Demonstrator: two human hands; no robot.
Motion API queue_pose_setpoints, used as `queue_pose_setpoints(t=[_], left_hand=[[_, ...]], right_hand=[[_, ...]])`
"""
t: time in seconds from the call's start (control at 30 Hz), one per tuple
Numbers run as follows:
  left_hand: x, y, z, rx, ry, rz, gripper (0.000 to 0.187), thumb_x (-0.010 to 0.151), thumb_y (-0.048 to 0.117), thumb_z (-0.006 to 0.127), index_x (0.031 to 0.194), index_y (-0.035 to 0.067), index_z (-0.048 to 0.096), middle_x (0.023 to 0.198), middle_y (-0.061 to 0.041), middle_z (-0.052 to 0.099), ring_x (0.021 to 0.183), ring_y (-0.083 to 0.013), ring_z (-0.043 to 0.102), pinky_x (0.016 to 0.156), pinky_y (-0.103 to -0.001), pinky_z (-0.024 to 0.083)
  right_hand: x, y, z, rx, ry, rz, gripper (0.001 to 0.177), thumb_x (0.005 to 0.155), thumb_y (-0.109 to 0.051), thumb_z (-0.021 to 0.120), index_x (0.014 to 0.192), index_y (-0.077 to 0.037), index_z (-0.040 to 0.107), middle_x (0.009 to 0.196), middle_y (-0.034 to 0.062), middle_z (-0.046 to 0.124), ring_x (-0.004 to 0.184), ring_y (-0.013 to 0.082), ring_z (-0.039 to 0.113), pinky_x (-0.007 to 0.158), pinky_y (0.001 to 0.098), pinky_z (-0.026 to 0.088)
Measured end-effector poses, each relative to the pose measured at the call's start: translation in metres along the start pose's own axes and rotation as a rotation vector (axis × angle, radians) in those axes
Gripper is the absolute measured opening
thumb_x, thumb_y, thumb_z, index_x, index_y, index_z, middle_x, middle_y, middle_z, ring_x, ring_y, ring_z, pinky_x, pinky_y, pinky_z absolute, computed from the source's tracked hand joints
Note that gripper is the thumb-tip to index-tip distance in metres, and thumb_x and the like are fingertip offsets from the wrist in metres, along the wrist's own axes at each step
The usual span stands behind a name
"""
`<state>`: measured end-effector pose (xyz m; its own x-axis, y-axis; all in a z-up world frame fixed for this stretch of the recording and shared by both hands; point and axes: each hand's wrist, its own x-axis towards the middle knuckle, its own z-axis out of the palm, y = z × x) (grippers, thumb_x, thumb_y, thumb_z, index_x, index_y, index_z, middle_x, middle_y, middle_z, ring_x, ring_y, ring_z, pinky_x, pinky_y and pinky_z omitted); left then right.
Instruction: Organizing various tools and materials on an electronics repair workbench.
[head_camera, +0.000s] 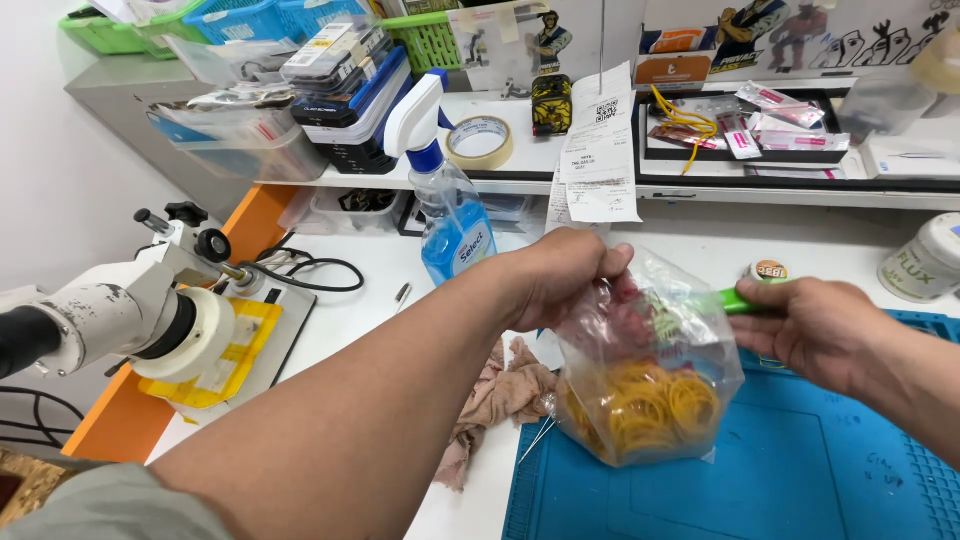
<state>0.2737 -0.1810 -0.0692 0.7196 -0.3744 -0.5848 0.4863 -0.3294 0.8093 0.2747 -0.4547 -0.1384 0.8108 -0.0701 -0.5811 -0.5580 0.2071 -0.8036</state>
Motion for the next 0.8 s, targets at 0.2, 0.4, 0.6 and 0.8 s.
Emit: queue_pose_setpoints(t=[0.2, 0.4, 0.6, 0.8], left_hand=[[-0.044, 0.027, 0.008, -0.144, -0.187, 0.055, 0.033, 0.101, 0.024, 0.040, 0.114, -0.005, 0.045, 0.097, -0.021, 0.075, 0.088, -0.0379, 0.076, 0.070, -0.046, 0.065], [-0.038, -0.011, 0.028, 0.364, -0.255, -0.028, 0.028, 0.093, 0.019, 0.056, 0.117, 0.008, 0.065, 0.095, -0.008, 0.075, 0.077, -0.0193, 0.075, 0.067, -0.035, 0.063], [-0.059, 0.005, 0.034, 0.492, -0.508, -0.163, 0.055, 0.077, 0.062, 0.076, 0.074, 0.008, 0.063, 0.062, -0.003, 0.056, 0.050, -0.0130, 0.053, 0.043, -0.029, 0.038], [-0.048, 0.015, 0.049, 0.647, -0.869, -0.116, 0.043, 0.079, 0.048, 0.084, 0.079, 0.011, 0.062, 0.063, 0.001, 0.053, 0.052, -0.0135, 0.051, 0.044, -0.031, 0.038]], right_hand=[[-0.036, 0.016, 0.024, -0.178, -0.072, 0.164, 0.030, 0.103, -0.015, 0.052, 0.123, 0.006, 0.060, 0.114, 0.0207, 0.070, 0.099, 0.0278, 0.072, 0.089, 0.0391, 0.061], [-0.042, 0.020, 0.023, -0.310, 0.028, 0.032, 0.032, 0.099, -0.018, 0.061, 0.124, 0.002, 0.060, 0.113, 0.0179, 0.071, 0.098, 0.0289, 0.073, 0.082, 0.0400, 0.063], [-0.020, 0.019, 0.009, -0.822, 0.101, 0.044, 0.046, 0.090, -0.037, 0.076, 0.121, -0.004, 0.067, 0.100, 0.0168, 0.071, 0.081, 0.0248, 0.070, 0.064, 0.0403, 0.058], [-0.021, 0.002, 0.009, -1.307, 0.030, 0.034, 0.037, 0.087, -0.046, 0.077, 0.106, -0.013, 0.076, 0.070, 0.0112, 0.068, 0.060, 0.0225, 0.067, 0.052, 0.0375, 0.055]])
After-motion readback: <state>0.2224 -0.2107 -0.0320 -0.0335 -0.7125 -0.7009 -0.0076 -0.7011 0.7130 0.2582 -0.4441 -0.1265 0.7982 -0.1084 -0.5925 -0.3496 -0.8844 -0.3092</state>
